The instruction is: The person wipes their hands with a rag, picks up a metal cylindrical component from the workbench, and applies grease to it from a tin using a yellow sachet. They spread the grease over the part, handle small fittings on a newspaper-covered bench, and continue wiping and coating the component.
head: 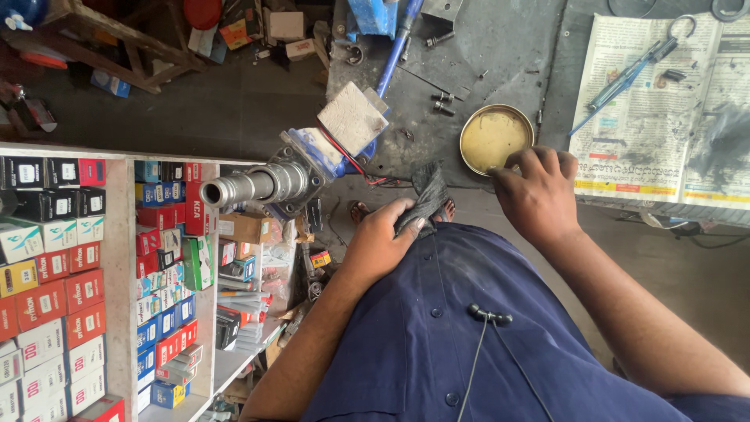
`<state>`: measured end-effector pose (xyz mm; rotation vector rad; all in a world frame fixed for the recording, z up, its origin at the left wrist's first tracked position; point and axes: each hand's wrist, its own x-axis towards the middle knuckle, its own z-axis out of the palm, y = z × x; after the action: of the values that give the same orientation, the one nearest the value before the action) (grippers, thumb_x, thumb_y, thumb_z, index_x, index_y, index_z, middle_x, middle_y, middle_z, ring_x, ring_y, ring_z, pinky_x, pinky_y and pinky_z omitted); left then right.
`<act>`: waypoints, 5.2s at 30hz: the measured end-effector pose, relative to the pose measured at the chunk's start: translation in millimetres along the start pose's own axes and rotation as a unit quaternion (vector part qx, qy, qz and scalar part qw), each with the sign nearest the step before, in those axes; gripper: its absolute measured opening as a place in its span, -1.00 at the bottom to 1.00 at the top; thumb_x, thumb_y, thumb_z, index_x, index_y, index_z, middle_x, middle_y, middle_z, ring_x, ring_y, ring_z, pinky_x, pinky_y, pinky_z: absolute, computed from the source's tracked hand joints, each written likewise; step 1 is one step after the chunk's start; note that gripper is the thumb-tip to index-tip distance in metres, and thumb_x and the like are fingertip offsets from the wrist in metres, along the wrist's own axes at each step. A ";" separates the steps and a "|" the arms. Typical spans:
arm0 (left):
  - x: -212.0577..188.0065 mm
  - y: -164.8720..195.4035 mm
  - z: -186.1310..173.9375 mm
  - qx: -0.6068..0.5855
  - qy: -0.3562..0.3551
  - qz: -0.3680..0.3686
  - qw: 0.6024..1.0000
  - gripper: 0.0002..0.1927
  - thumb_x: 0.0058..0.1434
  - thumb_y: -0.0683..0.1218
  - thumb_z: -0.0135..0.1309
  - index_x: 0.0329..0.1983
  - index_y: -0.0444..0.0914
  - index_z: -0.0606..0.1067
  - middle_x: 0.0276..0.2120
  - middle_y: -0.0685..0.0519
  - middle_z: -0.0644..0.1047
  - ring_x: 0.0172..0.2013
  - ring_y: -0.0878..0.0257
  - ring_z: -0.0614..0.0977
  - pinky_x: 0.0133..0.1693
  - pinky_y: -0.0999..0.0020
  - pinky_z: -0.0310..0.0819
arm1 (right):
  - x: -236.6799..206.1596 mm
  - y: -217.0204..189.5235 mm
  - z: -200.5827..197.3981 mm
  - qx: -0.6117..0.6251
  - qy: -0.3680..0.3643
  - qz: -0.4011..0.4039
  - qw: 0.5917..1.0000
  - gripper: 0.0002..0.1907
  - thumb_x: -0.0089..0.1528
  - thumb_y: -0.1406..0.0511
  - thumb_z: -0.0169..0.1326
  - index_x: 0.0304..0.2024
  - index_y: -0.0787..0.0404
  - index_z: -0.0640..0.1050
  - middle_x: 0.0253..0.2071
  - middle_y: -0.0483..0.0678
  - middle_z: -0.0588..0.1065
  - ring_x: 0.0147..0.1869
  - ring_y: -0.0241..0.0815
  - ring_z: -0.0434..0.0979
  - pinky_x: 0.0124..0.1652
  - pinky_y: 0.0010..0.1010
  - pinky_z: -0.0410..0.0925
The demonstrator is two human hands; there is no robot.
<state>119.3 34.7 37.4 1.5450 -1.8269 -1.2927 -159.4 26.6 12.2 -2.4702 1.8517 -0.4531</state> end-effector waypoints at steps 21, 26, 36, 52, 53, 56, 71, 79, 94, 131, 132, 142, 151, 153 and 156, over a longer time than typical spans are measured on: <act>8.8 1.5 22.1 -0.039 -0.017 0.007 0.999 -0.63 0.34 -0.05 0.10 0.09 -0.39 0.48 -0.11 -0.25 0.63 -0.05 -0.03 0.69 -0.02 0.21 0.51 | 41.7 34.4 -16.9 -0.005 -0.168 -0.098 0.981 -0.84 0.19 0.20 0.14 -0.19 0.01 0.62 -0.22 -0.11 0.46 0.04 -0.07 0.42 0.03 -0.16 0.20; 4.3 0.6 19.1 -0.056 -0.026 -0.014 0.998 -0.63 0.34 -0.04 0.08 0.09 -0.38 0.47 -0.12 -0.23 0.64 -0.06 0.00 0.71 -0.03 0.22 0.52 | 49.7 35.9 -17.8 0.010 -0.204 -0.098 0.974 -0.86 0.18 0.21 0.14 -0.20 -0.02 0.62 -0.22 -0.13 0.46 0.05 -0.07 0.41 0.01 -0.16 0.19; 7.2 -3.9 23.4 -0.060 -0.028 -0.034 0.997 -0.61 0.34 -0.04 0.10 0.12 -0.38 0.47 -0.10 -0.21 0.64 -0.05 0.03 0.70 0.00 0.24 0.51 | 58.4 47.6 -11.9 0.018 -0.251 -0.132 0.959 -0.84 0.19 0.20 0.14 -0.20 0.05 0.58 -0.20 -0.11 0.45 0.05 -0.08 0.41 -0.04 -0.20 0.19; 23.5 -11.2 48.2 -0.081 -0.029 -0.018 0.996 -0.61 0.37 -0.04 0.08 0.13 -0.40 0.46 -0.06 -0.18 0.63 -0.01 0.11 0.67 0.03 0.27 0.48 | 57.8 73.2 -16.9 0.019 -0.237 -0.153 0.959 -0.87 0.17 0.21 0.14 -0.24 0.02 0.60 -0.22 -0.15 0.47 0.03 -0.11 0.43 -0.03 -0.24 0.20; 24.5 -14.6 48.2 -0.079 -0.017 -0.003 0.997 -0.62 0.39 -0.04 0.08 0.14 -0.41 0.46 -0.05 -0.16 0.62 0.00 0.14 0.65 0.04 0.27 0.47 | 59.5 72.8 -18.7 0.026 -0.238 -0.145 0.960 -0.88 0.17 0.20 0.15 -0.25 0.02 0.59 -0.22 -0.15 0.47 0.03 -0.11 0.43 -0.03 -0.23 0.20; 28.7 -26.2 49.3 -0.171 -0.019 -0.051 0.984 -0.65 0.41 -0.03 0.04 0.12 -0.36 0.46 -0.19 0.00 0.59 -0.15 0.32 0.57 -0.08 0.38 0.45 | 63.0 66.8 -29.6 0.087 -0.198 -0.122 0.969 -0.86 0.17 0.20 0.18 -0.24 0.05 0.59 -0.24 -0.13 0.45 0.02 -0.09 0.42 -0.06 -0.20 0.19; 26.8 -21.7 21.7 -0.543 -0.122 -0.002 0.831 -0.79 0.43 -0.15 0.04 0.09 -0.25 0.49 -0.08 0.16 0.57 -0.03 0.40 0.57 0.07 0.43 0.45 | 47.0 -48.5 -39.3 0.548 -0.052 0.014 0.835 -0.84 0.22 0.39 0.25 -0.17 0.24 0.55 -0.15 -0.03 0.44 -0.01 -0.13 0.45 0.04 -0.37 0.30; 27.2 -8.5 24.8 -0.406 -0.049 -0.088 0.908 -0.78 0.39 -0.22 0.08 0.08 -0.32 0.52 -0.18 0.04 0.62 -0.28 0.29 0.59 -0.24 0.32 0.51 | 50.1 -52.1 -40.2 0.408 -0.042 -0.015 0.912 -0.79 0.12 0.40 0.30 -0.19 0.17 0.62 -0.17 -0.08 0.49 0.00 -0.08 0.48 0.03 -0.28 0.33; 14.5 -31.0 42.7 -0.460 0.020 -0.012 0.887 -0.80 0.51 -0.18 -0.08 0.05 -0.35 0.52 -0.23 0.07 0.60 -0.27 0.39 0.61 -0.20 0.47 0.53 | 38.4 -59.3 -22.8 0.502 -0.064 -0.059 0.861 -0.56 0.13 0.40 0.24 0.08 0.32 0.58 0.18 0.10 0.51 0.23 0.08 0.57 0.15 -0.24 0.41; 56.1 27.0 7.5 -0.400 0.174 0.174 0.883 -0.78 0.49 -0.37 -0.14 0.11 -0.37 0.45 -0.09 0.02 0.54 -0.10 0.34 0.54 0.04 0.41 0.47 | 44.5 -71.6 -51.1 0.358 0.039 -0.116 0.925 -0.61 0.22 0.26 0.24 0.06 0.27 0.55 -0.02 0.14 0.52 0.02 0.06 0.56 0.01 -0.28 0.41; 56.8 22.2 9.7 -0.463 0.137 0.165 0.860 -0.83 0.56 -0.35 -0.08 0.12 -0.38 0.47 -0.11 0.02 0.54 -0.11 0.35 0.55 0.00 0.43 0.47 | 47.8 -69.3 -58.5 0.392 0.070 -0.100 0.912 -0.69 0.25 0.35 0.24 0.05 0.23 0.58 0.01 0.11 0.53 0.05 0.03 0.60 0.03 -0.31 0.44; 13.3 1.4 36.9 -0.522 0.049 0.041 0.851 -0.81 0.43 -0.29 0.07 0.06 -0.35 0.57 -0.14 0.04 0.65 -0.15 0.34 0.67 -0.07 0.38 0.60 | 52.7 -69.4 -72.3 0.458 0.024 -0.054 0.887 -0.79 0.23 0.44 0.24 -0.07 0.28 0.65 -0.03 0.03 0.58 0.01 -0.13 0.63 -0.03 -0.41 0.45; -7.3 -15.5 35.9 -0.528 0.000 -0.004 0.849 -0.78 0.33 -0.30 0.16 0.03 -0.35 0.57 -0.14 0.06 0.65 -0.16 0.35 0.66 -0.06 0.37 0.60 | 40.1 -70.2 -65.9 0.511 -0.046 -0.056 0.856 -0.78 0.16 0.42 0.30 -0.12 0.25 0.65 -0.10 -0.02 0.58 0.00 -0.15 0.63 -0.02 -0.36 0.46; -11.2 -20.4 30.0 -0.512 0.004 0.003 0.859 -0.80 0.35 -0.28 0.16 0.02 -0.35 0.57 -0.13 0.06 0.65 -0.15 0.36 0.66 -0.03 0.38 0.61 | 39.8 -74.8 -64.4 0.511 -0.075 -0.064 0.854 -0.73 0.12 0.43 0.30 -0.10 0.24 0.67 -0.11 -0.01 0.58 -0.02 -0.14 0.64 -0.09 -0.37 0.48; -23.2 -29.3 13.5 -0.516 -0.022 0.006 0.856 -0.78 0.35 -0.29 0.16 0.05 -0.37 0.57 -0.13 0.04 0.65 -0.15 0.34 0.65 -0.05 0.39 0.58 | 41.8 -89.2 -61.7 0.517 -0.080 -0.077 0.849 -0.73 0.11 0.44 0.31 -0.12 0.20 0.67 -0.12 -0.05 0.60 -0.03 -0.15 0.66 -0.09 -0.38 0.50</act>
<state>131.1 62.6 11.8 0.8717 -0.8161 -1.8452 -80.2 23.1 97.3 -1.7857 0.9049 -0.9066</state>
